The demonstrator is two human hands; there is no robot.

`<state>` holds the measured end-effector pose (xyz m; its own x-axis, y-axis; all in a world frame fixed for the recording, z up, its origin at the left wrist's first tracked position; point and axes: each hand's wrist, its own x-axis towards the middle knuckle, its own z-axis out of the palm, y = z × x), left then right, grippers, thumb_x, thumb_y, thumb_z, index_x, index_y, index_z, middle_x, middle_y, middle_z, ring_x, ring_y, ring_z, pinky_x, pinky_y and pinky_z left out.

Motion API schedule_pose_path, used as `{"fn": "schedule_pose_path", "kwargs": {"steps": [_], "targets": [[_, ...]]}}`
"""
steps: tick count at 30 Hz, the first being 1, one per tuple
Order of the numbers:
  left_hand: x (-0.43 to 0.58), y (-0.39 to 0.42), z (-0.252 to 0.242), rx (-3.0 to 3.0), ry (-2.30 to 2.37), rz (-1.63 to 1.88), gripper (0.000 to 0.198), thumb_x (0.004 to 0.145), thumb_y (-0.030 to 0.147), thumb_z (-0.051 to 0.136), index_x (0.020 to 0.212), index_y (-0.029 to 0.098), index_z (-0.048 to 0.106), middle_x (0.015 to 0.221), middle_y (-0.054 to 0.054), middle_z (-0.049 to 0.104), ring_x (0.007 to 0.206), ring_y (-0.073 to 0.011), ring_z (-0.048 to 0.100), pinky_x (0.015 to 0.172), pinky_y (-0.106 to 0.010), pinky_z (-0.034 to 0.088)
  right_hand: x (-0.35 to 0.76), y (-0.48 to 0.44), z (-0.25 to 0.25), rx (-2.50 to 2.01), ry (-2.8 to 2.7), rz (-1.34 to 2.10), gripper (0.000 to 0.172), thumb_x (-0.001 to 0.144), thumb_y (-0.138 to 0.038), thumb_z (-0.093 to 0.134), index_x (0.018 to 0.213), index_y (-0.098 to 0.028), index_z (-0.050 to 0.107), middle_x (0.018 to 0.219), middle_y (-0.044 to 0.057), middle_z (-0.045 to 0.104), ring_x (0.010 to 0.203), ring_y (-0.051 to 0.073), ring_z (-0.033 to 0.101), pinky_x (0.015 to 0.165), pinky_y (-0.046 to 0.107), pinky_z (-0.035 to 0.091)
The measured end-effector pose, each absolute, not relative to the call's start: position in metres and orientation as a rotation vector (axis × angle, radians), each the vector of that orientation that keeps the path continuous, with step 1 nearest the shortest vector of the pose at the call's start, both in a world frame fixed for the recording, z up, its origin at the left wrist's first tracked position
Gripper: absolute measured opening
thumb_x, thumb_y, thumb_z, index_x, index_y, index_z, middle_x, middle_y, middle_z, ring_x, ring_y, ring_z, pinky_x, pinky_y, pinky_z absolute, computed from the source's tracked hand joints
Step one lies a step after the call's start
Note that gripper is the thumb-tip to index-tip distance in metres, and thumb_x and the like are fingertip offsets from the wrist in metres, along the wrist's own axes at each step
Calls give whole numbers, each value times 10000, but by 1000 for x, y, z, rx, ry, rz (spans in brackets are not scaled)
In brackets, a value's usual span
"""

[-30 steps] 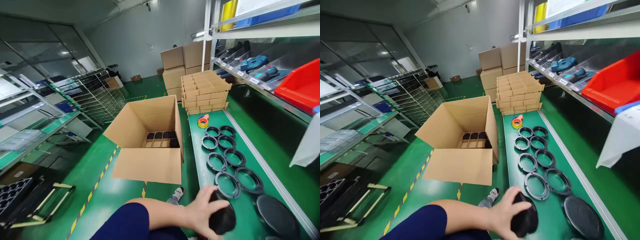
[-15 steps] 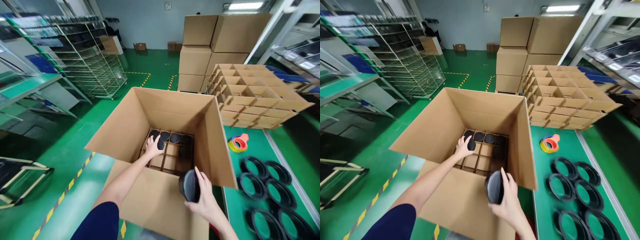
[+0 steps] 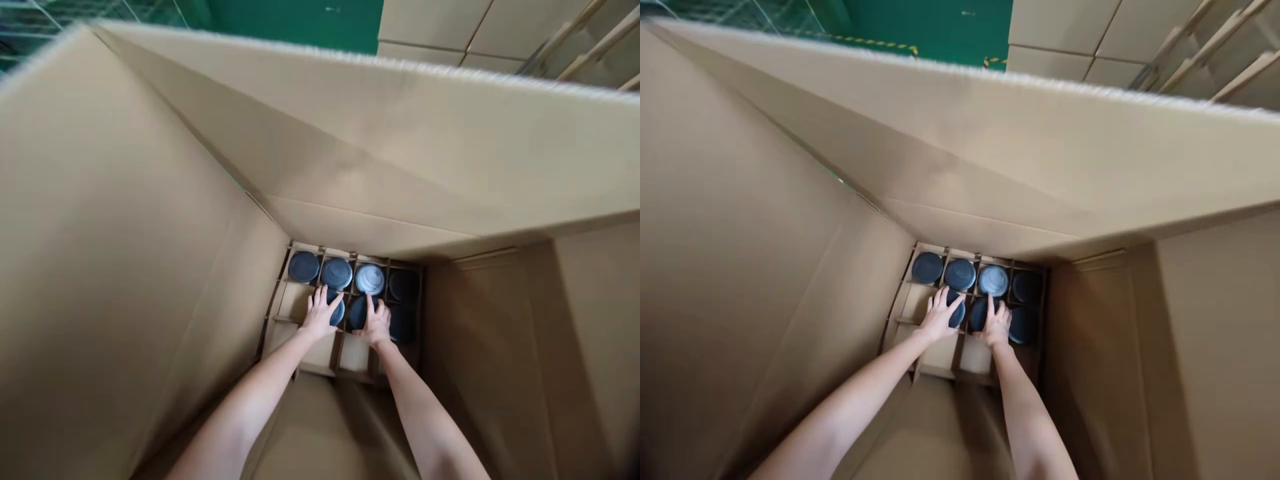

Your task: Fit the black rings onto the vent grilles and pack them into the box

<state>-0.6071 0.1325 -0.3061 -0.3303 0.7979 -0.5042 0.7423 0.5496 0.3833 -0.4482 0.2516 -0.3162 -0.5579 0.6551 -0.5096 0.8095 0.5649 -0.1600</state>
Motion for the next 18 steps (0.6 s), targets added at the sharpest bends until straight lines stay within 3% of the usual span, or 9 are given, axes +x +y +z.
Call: {"fn": "schedule_pose_path", "kwargs": {"steps": [4, 9, 14, 18], "targets": [[-609, 129, -340, 1314, 2120, 145, 1031, 644, 367, 868, 1517, 311, 322, 1640, -173, 70, 1495, -418, 42, 1188, -600, 111, -447, 245, -350, 1065, 2500, -460, 1061, 776, -548, 713, 1570, -166, 122, 1602, 224, 103, 1474, 391, 122, 1174, 512, 155], [-613, 111, -362, 1428, 2065, 153, 884, 796, 499, 725, 1534, 290, 286, 1652, -133, 59, 1516, -324, 12, 1219, -531, 83, -434, 234, -365, 1051, 2527, -328, 722, 966, -455, 465, 1568, -154, 201, 1634, 182, 92, 1496, 343, 101, 1194, 513, 97], [-614, 112, -370, 1398, 2081, 40, 809, 844, 511, 655, 1529, 255, 310, 1649, -135, 68, 1516, -316, 21, 1224, -507, 56, -434, 238, -369, 1019, 2490, -407, 703, 970, -463, 447, 1568, -179, 209, 1641, 141, 96, 1505, 323, 91, 1202, 518, 78], [-614, 128, -353, 1363, 2087, -75, 762, 855, 470, 633, 1520, 244, 337, 1647, -138, 85, 1515, -323, 42, 1216, -503, 94, -454, 246, -330, 1079, 2341, -546, 748, 953, -419, 491, 1573, -159, 165, 1641, 143, 29, 1508, 328, 60, 1195, 558, 79]]}}
